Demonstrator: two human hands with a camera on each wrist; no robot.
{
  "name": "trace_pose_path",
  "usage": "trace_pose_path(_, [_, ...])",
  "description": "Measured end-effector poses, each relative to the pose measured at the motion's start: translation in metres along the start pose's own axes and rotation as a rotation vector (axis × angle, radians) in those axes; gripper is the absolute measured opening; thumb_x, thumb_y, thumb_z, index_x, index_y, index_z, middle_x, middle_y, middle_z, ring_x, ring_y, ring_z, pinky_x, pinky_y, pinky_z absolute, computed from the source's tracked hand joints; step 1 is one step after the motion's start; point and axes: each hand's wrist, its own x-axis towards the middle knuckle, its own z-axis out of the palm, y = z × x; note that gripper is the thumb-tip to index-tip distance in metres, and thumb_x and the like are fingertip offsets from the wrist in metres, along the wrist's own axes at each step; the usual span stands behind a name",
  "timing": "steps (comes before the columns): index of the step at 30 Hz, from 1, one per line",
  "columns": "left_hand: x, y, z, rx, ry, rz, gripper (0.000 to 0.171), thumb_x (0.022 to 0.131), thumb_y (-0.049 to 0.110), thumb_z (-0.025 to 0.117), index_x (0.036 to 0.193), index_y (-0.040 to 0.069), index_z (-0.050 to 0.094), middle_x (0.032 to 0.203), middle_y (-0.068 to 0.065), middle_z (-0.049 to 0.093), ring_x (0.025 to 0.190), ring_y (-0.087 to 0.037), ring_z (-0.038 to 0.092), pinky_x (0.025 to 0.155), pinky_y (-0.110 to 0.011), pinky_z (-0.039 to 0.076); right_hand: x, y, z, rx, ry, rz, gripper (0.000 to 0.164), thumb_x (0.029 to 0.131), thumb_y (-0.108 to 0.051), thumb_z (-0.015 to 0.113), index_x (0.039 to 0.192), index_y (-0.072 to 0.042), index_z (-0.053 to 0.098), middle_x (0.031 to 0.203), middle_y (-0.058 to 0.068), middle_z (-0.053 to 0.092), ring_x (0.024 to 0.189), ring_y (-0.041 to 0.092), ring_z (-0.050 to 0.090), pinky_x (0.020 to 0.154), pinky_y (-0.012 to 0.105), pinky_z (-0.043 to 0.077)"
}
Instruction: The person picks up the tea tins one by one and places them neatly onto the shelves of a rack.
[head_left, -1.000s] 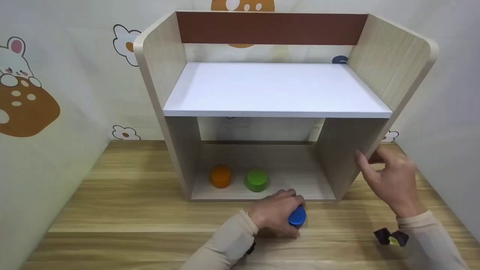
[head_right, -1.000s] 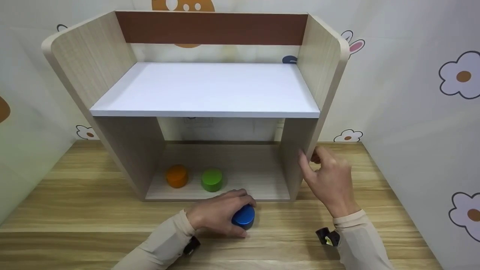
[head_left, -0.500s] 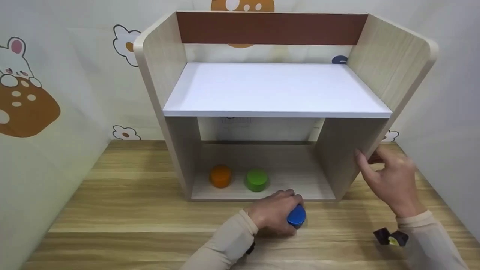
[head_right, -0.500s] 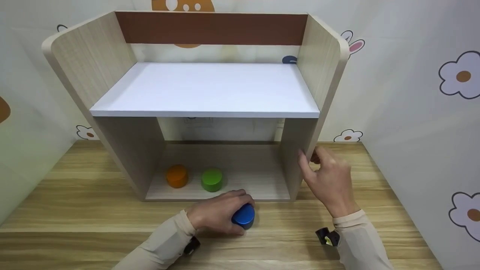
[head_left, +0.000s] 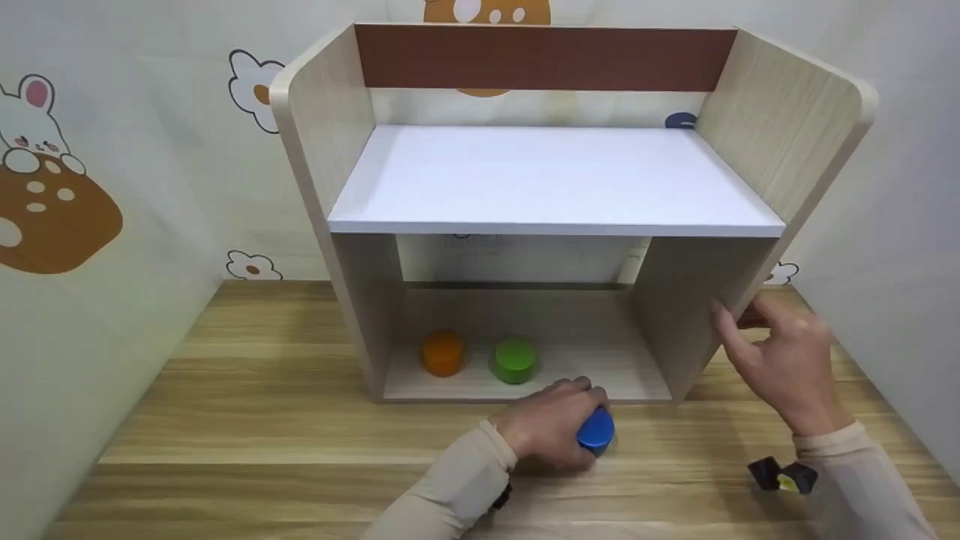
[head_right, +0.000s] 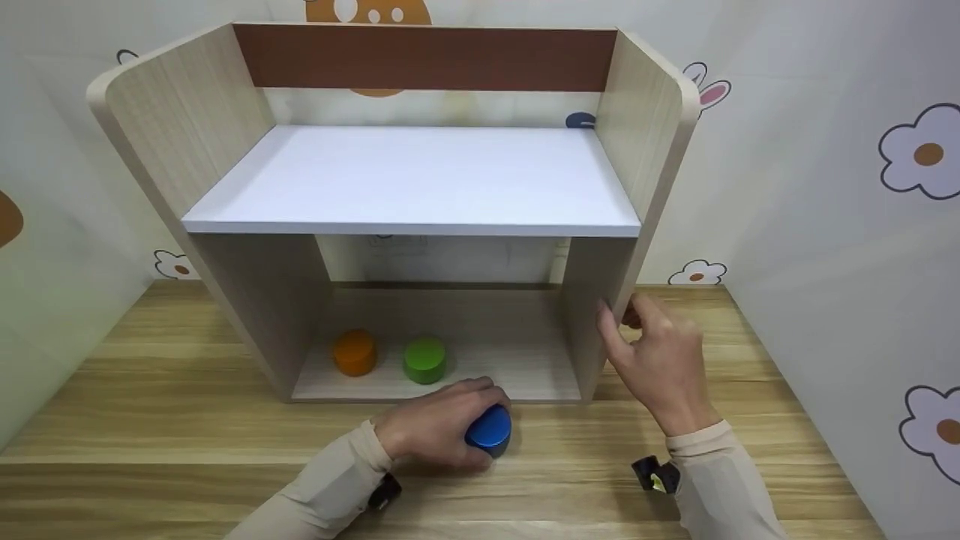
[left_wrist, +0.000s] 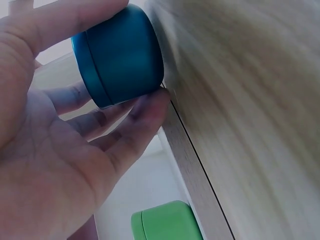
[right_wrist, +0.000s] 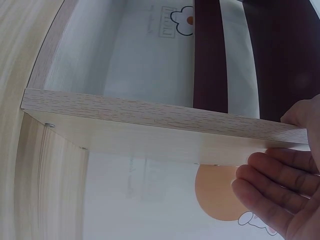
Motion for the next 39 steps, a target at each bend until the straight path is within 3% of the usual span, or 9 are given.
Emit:
trace_pose_path(13, [0.001,-0.003,-0.001,0.008,0.103,0.014,0.052,0.075,0.022,0.086,0.12,0.013,0.064,0.111,0.0,0.061,0.099,-0.012,0.056,0.086,-0.021,0.048,0.0,0.0,-0.001,-0.015,0.003,-0.003,0.018,0.088,-0.013,0.073,0.095,0.004,0.073,0.075,0.013,0.074,0.06,0.03,0.07,0.059,0.005,0.04])
trace_pose_path(22, [0.001,-0.005,-0.003,-0.022,0.127,-0.021,0.052,0.075,0.022,0.086,0.121,0.012,0.063,0.111,-0.001,0.061,0.099,-0.014,0.056,0.085,-0.023,0.049,-0.002,-0.001,0.001,0.015,-0.006,0.018,0.018,0.088,-0.009,0.074,0.097,0.006,0.072,0.08,0.017,0.074,0.062,0.032,0.071,0.06,0.002,0.038])
trace_pose_path(29, [0.002,-0.007,-0.008,-0.065,0.153,-0.05,0.051,0.076,0.019,0.086,0.12,0.011,0.062,0.109,-0.002,0.059,0.098,-0.015,0.055,0.083,-0.022,0.048,0.0,0.001,0.002,0.008,0.027,-0.036,0.015,0.085,-0.008,0.075,0.094,0.004,0.072,0.077,0.013,0.074,0.059,0.031,0.07,0.061,0.006,0.043])
trace_pose_path(39, [0.017,-0.009,-0.014,-0.096,0.144,-0.093,0.053,0.077,0.018,0.085,0.123,0.008,0.06,0.111,-0.004,0.058,0.098,-0.014,0.057,0.08,-0.023,0.05,0.0,0.0,0.001,0.014,0.006,-0.016,0.018,0.087,-0.009,0.074,0.097,0.006,0.071,0.08,0.017,0.074,0.061,0.032,0.071,0.061,0.002,0.039])
